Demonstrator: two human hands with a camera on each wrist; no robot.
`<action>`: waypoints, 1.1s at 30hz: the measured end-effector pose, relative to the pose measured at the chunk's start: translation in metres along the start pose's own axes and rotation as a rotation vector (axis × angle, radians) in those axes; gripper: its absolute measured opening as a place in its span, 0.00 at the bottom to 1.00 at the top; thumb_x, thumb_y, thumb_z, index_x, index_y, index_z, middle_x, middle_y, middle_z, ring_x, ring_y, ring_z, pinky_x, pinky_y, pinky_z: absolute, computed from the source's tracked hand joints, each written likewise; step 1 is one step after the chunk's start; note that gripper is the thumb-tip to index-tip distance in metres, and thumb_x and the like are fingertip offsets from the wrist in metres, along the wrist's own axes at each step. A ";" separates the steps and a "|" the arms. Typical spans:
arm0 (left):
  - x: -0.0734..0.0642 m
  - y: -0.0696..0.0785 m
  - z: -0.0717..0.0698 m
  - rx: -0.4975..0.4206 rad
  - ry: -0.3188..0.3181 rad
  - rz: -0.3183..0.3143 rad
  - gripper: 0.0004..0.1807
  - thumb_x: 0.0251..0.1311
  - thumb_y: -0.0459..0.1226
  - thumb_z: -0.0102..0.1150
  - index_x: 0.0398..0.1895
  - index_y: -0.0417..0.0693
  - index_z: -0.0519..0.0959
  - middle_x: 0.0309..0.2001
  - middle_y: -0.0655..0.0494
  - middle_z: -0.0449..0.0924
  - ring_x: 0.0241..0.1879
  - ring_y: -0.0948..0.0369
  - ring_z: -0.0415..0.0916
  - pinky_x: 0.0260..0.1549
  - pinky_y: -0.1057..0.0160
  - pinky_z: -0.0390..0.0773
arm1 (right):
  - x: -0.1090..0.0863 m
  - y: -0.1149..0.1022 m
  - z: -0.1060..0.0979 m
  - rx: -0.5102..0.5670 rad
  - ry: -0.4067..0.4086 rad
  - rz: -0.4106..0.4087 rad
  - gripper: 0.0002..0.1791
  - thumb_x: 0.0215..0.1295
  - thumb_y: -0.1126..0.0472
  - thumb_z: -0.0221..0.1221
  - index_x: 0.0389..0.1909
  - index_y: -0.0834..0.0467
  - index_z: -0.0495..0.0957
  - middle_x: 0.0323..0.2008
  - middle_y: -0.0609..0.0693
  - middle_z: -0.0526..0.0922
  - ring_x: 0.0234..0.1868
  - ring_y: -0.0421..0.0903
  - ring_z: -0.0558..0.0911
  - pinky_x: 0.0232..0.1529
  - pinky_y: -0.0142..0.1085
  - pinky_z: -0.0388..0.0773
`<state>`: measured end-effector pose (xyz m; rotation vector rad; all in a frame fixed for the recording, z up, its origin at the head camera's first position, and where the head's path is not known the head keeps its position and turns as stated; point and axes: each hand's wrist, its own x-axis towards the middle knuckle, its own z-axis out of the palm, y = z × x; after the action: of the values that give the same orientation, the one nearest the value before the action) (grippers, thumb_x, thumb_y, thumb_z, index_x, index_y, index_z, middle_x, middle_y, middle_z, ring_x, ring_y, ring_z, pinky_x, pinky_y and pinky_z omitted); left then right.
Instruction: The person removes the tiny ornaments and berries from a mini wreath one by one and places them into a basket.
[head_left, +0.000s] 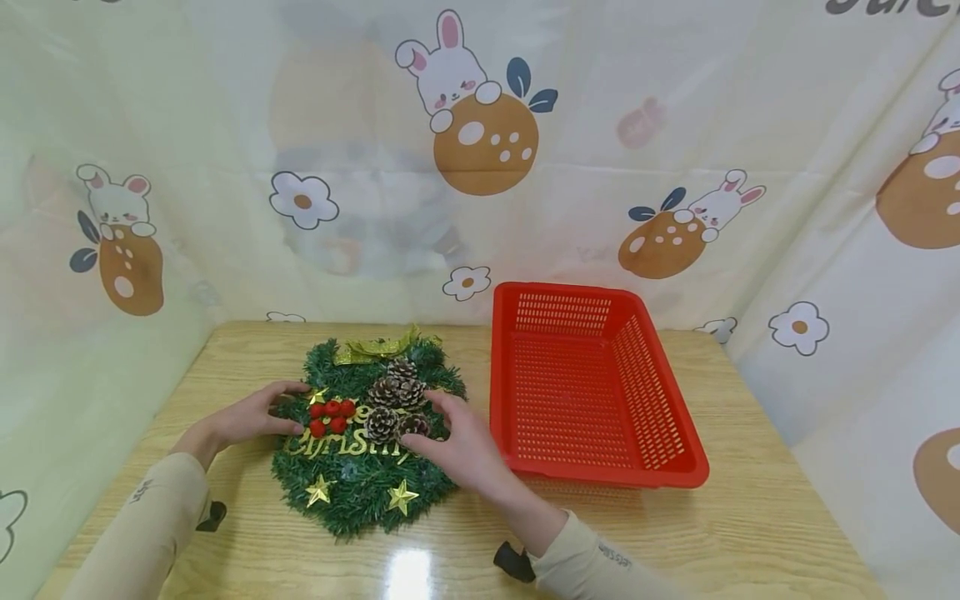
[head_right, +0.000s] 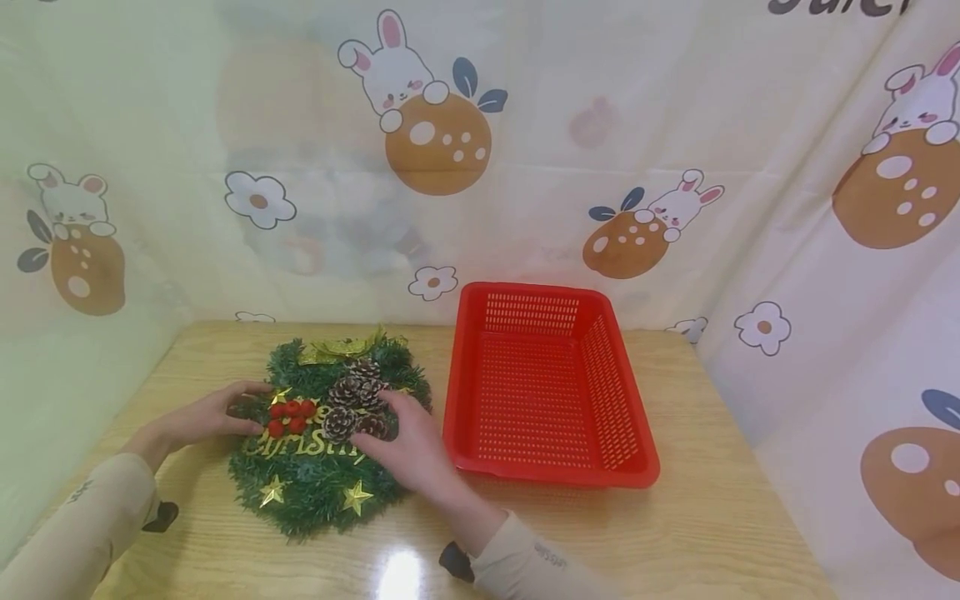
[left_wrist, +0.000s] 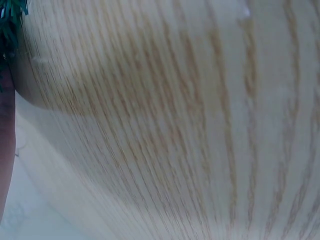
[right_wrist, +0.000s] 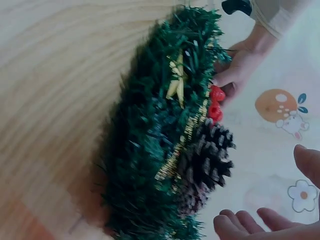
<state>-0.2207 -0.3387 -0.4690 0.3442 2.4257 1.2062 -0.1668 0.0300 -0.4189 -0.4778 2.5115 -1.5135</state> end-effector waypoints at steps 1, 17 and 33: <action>0.000 0.000 0.000 0.001 0.001 -0.001 0.41 0.62 0.43 0.65 0.74 0.42 0.56 0.72 0.33 0.50 0.69 0.32 0.48 0.59 0.31 0.59 | 0.000 0.001 0.002 -0.009 0.002 -0.002 0.40 0.60 0.47 0.67 0.70 0.57 0.65 0.67 0.56 0.68 0.65 0.57 0.70 0.63 0.50 0.69; 0.002 -0.003 -0.001 0.007 0.000 0.004 0.42 0.61 0.43 0.66 0.74 0.43 0.56 0.72 0.33 0.50 0.68 0.32 0.49 0.59 0.31 0.59 | 0.002 0.026 0.021 -0.084 0.024 0.001 0.37 0.60 0.48 0.67 0.68 0.55 0.69 0.66 0.55 0.70 0.57 0.56 0.77 0.55 0.48 0.76; 0.002 -0.003 -0.001 0.019 -0.009 0.007 0.42 0.62 0.44 0.65 0.74 0.43 0.56 0.72 0.34 0.50 0.69 0.32 0.48 0.60 0.30 0.58 | 0.009 0.045 0.036 -0.134 0.065 -0.079 0.34 0.61 0.53 0.67 0.68 0.54 0.69 0.63 0.54 0.72 0.52 0.50 0.79 0.52 0.43 0.77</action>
<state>-0.2227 -0.3406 -0.4715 0.3629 2.4318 1.1829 -0.1725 0.0163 -0.4750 -0.5631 2.6863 -1.4146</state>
